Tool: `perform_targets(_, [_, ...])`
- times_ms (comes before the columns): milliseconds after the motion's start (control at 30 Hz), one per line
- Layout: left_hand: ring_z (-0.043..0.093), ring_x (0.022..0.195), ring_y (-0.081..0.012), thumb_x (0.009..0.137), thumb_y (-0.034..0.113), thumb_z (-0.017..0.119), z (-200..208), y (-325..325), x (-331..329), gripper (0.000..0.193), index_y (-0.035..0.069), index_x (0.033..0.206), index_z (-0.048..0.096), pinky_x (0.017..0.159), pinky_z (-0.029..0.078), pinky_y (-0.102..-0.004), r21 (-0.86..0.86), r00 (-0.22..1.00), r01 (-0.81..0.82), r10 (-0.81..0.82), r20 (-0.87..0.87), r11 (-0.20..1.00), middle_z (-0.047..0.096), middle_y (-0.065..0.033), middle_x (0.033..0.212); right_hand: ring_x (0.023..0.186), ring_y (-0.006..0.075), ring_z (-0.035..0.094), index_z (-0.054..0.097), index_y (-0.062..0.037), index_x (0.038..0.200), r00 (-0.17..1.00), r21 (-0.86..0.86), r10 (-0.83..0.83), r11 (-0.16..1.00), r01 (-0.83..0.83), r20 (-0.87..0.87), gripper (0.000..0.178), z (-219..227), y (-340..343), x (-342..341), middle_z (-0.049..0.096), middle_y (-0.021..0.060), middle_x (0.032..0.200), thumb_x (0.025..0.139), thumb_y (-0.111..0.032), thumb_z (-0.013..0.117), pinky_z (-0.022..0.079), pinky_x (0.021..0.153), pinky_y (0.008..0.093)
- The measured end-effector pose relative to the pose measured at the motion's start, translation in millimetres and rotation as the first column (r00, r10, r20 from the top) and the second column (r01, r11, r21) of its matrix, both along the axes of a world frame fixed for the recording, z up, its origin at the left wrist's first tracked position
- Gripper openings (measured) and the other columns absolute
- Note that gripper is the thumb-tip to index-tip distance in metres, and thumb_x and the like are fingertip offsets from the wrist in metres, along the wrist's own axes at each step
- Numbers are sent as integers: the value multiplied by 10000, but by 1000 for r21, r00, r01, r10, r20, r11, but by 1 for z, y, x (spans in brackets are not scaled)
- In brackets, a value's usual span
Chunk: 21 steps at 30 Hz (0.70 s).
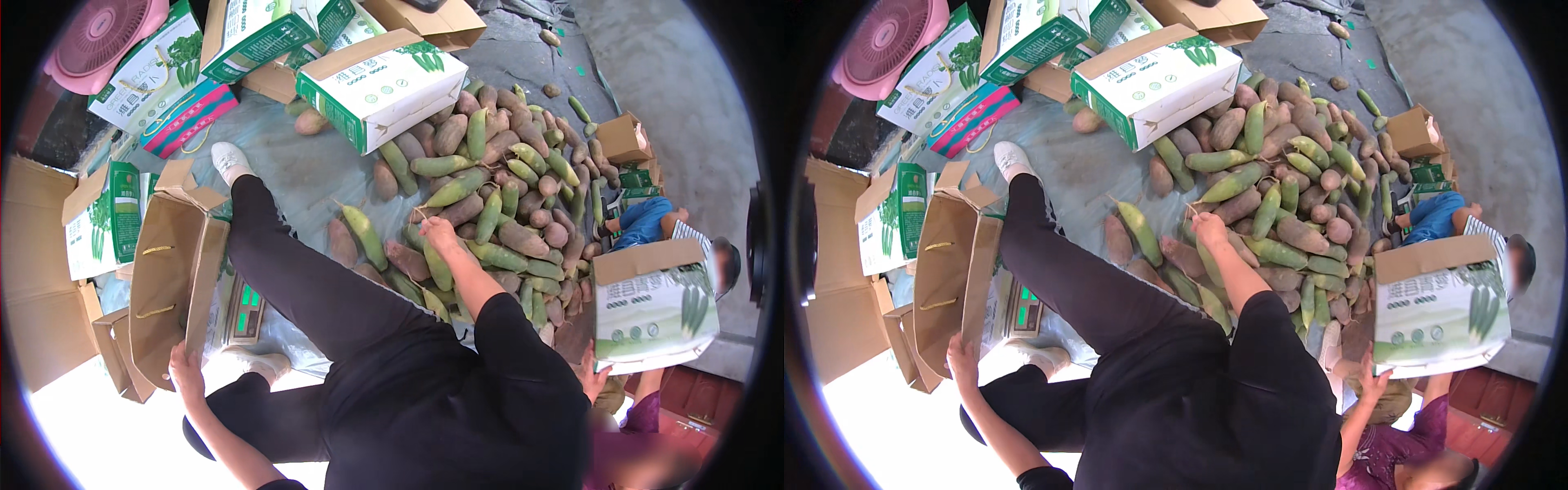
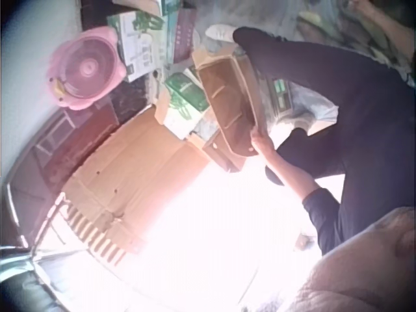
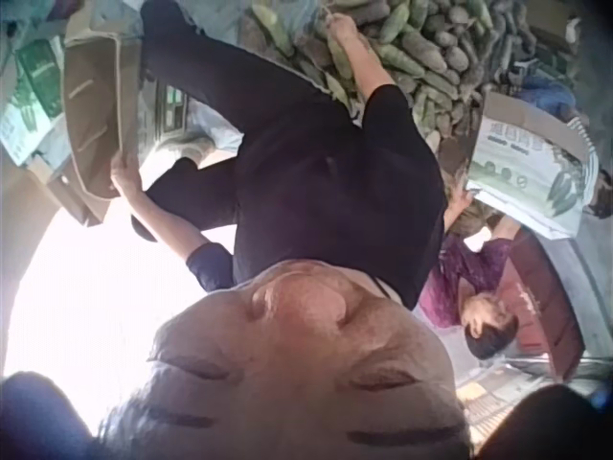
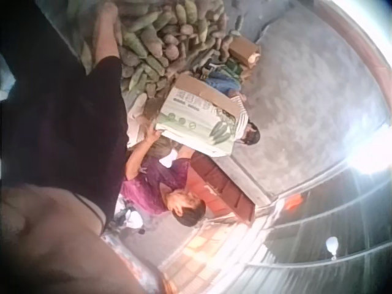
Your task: Packing and weighing vegetables into cardboard boxes for shipping.
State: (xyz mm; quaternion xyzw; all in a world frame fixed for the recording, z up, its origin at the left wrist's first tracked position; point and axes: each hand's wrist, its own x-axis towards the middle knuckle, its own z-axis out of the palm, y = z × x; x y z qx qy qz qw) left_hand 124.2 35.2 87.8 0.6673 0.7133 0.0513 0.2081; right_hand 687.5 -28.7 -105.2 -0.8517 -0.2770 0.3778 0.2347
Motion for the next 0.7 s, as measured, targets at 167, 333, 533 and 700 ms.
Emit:
perform_targets(167, [570, 911, -364, 738, -53, 510, -1, 5, 7, 310, -21, 1035, 591, 808, 434, -405, 14, 997, 39, -40, 68, 999, 583, -197, 943, 726, 198, 565, 632, -14, 727, 989, 271, 147, 952, -142, -1, 302, 48, 34, 8, 605, 103, 727, 879, -239, 499, 431, 696, 317])
perform_targets(333, [574, 903, -368, 729, -63, 517, -1, 2, 6, 324, -18, 1040, 597, 804, 440, -404, 47, 996, 43, -46, 72, 998, 586, -194, 936, 685, 99, 508, 624, 0, 794, 959, 619, 252, 776, -120, -130, 251, 161, 106, -43, 557, 40, 696, 883, -204, 509, 398, 620, 253])
perform_targets(533, [570, 895, -378, 722, -53, 544, 0, -1, 2, 325, 1, 1036, 606, 775, 445, -427, 61, 998, 43, -45, 35, 997, 584, -199, 918, 774, 77, 533, 625, 14, 851, 785, 903, 508, 403, 147, -355, 217, 304, 160, -146, 623, 33, 830, 916, -163, 517, 426, 720, 226])
perform_targets(700, [569, 923, -385, 738, -34, 551, 7, 0, 8, 289, -14, 1022, 599, 808, 437, -420, -2, 1000, 20, -20, 20, 1000, 593, -220, 950, 713, 83, 518, 586, -21, 799, 487, 799, 646, 557, 226, -588, 192, 309, 191, -240, 616, 40, 827, 905, -158, 504, 425, 642, 255])
